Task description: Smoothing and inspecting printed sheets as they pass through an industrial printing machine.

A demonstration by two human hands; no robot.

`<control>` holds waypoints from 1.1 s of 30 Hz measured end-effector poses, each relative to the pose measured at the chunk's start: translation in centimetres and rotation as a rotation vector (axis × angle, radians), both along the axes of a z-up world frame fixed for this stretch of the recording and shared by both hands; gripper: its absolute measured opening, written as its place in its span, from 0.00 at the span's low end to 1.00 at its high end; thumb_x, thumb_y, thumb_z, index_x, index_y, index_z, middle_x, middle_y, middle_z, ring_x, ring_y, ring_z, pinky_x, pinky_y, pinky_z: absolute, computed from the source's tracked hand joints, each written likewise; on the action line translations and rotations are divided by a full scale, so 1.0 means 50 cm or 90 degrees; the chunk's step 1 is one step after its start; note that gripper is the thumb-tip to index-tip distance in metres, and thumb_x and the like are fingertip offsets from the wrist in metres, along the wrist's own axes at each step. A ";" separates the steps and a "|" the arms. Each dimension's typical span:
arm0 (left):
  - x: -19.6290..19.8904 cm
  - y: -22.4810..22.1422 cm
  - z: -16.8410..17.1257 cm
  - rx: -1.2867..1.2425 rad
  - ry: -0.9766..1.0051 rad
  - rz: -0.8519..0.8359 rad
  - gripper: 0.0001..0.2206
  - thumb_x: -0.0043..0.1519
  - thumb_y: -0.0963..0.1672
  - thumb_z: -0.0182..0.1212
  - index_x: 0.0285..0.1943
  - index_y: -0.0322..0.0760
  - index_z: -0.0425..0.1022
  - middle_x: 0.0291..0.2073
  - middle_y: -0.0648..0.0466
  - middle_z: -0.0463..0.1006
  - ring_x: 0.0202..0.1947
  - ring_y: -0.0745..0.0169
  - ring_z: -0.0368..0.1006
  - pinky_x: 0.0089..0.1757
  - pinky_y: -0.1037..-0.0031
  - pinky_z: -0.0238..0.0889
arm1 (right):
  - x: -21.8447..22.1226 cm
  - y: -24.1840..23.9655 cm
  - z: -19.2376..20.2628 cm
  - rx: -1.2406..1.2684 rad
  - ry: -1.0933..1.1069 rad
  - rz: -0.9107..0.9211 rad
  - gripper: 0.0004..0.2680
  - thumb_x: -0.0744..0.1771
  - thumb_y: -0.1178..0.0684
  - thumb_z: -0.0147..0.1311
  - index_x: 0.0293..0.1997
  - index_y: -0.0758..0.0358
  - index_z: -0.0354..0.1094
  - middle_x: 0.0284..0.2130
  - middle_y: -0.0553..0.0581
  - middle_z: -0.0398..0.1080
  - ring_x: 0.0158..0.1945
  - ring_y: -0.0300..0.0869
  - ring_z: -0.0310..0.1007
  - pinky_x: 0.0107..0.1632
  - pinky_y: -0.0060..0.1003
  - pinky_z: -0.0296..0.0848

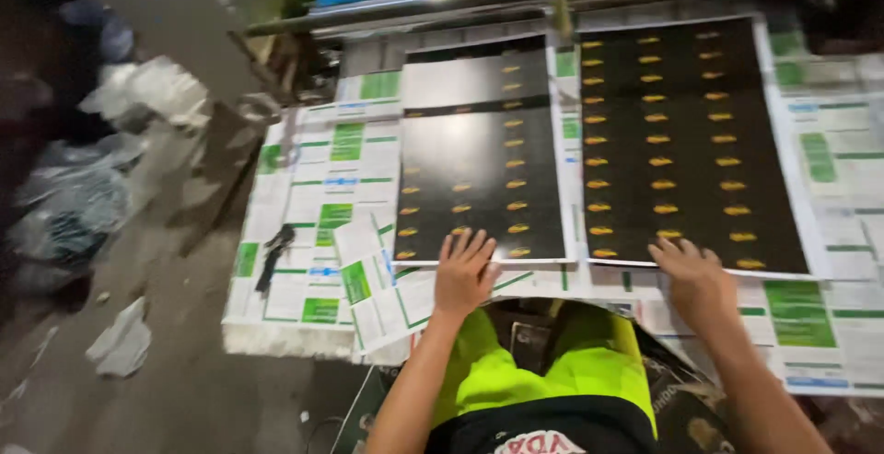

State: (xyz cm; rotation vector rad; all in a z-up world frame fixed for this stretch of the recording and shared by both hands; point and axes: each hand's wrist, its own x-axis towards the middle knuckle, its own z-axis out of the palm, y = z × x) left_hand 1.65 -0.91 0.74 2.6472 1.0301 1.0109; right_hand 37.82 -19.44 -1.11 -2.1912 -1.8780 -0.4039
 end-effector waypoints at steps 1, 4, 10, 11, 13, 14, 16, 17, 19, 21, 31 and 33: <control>0.001 -0.009 -0.003 -0.003 -0.003 -0.013 0.19 0.60 0.48 0.62 0.58 0.37 0.80 0.59 0.51 0.80 0.62 0.43 0.71 0.63 0.49 0.55 | 0.001 -0.003 -0.001 -0.003 -0.003 -0.013 0.18 0.63 0.56 0.50 0.60 0.50 0.71 0.65 0.46 0.71 0.63 0.45 0.73 0.59 0.42 0.71; -0.006 -0.004 -0.017 -0.001 0.013 -0.015 0.19 0.58 0.45 0.65 0.58 0.37 0.79 0.60 0.51 0.79 0.64 0.42 0.70 0.63 0.49 0.54 | 0.036 0.035 -0.032 -0.014 0.055 -0.044 0.24 0.57 0.56 0.61 0.62 0.51 0.69 0.64 0.44 0.70 0.69 0.47 0.68 0.69 0.47 0.67; -0.002 -0.007 0.001 -0.010 0.028 -0.007 0.20 0.57 0.45 0.65 0.60 0.37 0.79 0.62 0.51 0.77 0.64 0.44 0.69 0.64 0.50 0.51 | 0.079 0.141 -0.032 0.028 0.084 -0.041 0.25 0.58 0.62 0.53 0.62 0.49 0.69 0.65 0.43 0.69 0.69 0.47 0.67 0.69 0.45 0.65; -0.001 -0.004 -0.001 -0.026 0.041 -0.005 0.21 0.57 0.45 0.65 0.60 0.38 0.79 0.62 0.52 0.77 0.65 0.45 0.67 0.65 0.50 0.49 | 0.089 0.165 -0.035 0.013 0.040 -0.060 0.23 0.59 0.61 0.53 0.61 0.46 0.69 0.64 0.41 0.69 0.67 0.45 0.69 0.66 0.42 0.68; 0.000 -0.002 -0.004 -0.031 0.050 0.000 0.21 0.56 0.44 0.65 0.60 0.39 0.79 0.63 0.52 0.77 0.66 0.46 0.66 0.66 0.51 0.47 | 0.108 0.208 -0.041 0.008 -0.006 -0.077 0.22 0.60 0.59 0.53 0.60 0.42 0.70 0.63 0.39 0.70 0.65 0.44 0.71 0.64 0.39 0.70; -0.001 -0.004 -0.004 -0.043 0.040 -0.004 0.20 0.57 0.45 0.64 0.60 0.38 0.79 0.62 0.51 0.77 0.66 0.45 0.66 0.65 0.51 0.48 | 0.114 0.226 -0.044 -0.017 0.012 -0.079 0.24 0.59 0.60 0.53 0.62 0.42 0.68 0.65 0.37 0.67 0.68 0.45 0.67 0.67 0.41 0.67; 0.000 -0.005 -0.001 -0.047 0.030 -0.003 0.20 0.58 0.46 0.63 0.59 0.37 0.79 0.62 0.50 0.77 0.66 0.44 0.66 0.64 0.51 0.48 | 0.130 0.260 -0.056 -0.036 0.031 -0.077 0.26 0.59 0.61 0.53 0.64 0.41 0.66 0.67 0.36 0.64 0.71 0.46 0.64 0.70 0.43 0.64; 0.001 -0.005 0.002 -0.067 0.035 -0.006 0.19 0.59 0.46 0.62 0.59 0.37 0.79 0.63 0.50 0.76 0.67 0.45 0.65 0.65 0.51 0.46 | 0.139 0.277 -0.066 -0.099 0.004 -0.094 0.27 0.60 0.57 0.52 0.68 0.40 0.59 0.71 0.41 0.57 0.74 0.49 0.56 0.71 0.50 0.59; -0.001 -0.007 0.009 -0.085 0.043 0.000 0.19 0.59 0.46 0.62 0.59 0.37 0.79 0.63 0.51 0.76 0.68 0.46 0.63 0.65 0.51 0.44 | 0.132 0.282 -0.065 -0.160 -0.021 -0.102 0.29 0.61 0.52 0.51 0.73 0.39 0.53 0.75 0.46 0.49 0.77 0.53 0.48 0.73 0.56 0.53; -0.001 -0.011 0.015 -0.087 0.018 -0.013 0.19 0.59 0.45 0.63 0.59 0.37 0.80 0.62 0.51 0.77 0.67 0.44 0.65 0.65 0.51 0.45 | 0.108 0.259 -0.042 0.037 0.018 -0.128 0.21 0.63 0.56 0.44 0.66 0.49 0.63 0.69 0.51 0.64 0.72 0.57 0.62 0.71 0.53 0.59; 0.009 0.034 0.099 -0.007 0.061 0.006 0.13 0.54 0.37 0.65 0.45 0.44 0.77 0.37 0.64 0.84 0.36 0.64 0.77 0.48 0.67 0.63 | 0.066 0.233 -0.007 0.183 0.065 -0.174 0.17 0.64 0.59 0.49 0.59 0.57 0.75 0.57 0.52 0.77 0.63 0.49 0.74 0.66 0.45 0.71; 0.024 0.019 0.211 0.080 -0.003 0.043 0.02 0.62 0.42 0.60 0.39 0.40 0.76 0.31 0.59 0.79 0.34 0.60 0.73 0.47 0.66 0.58 | 0.066 0.230 -0.007 0.183 0.046 -0.200 0.15 0.65 0.57 0.50 0.57 0.53 0.77 0.57 0.52 0.78 0.54 0.51 0.76 0.55 0.42 0.75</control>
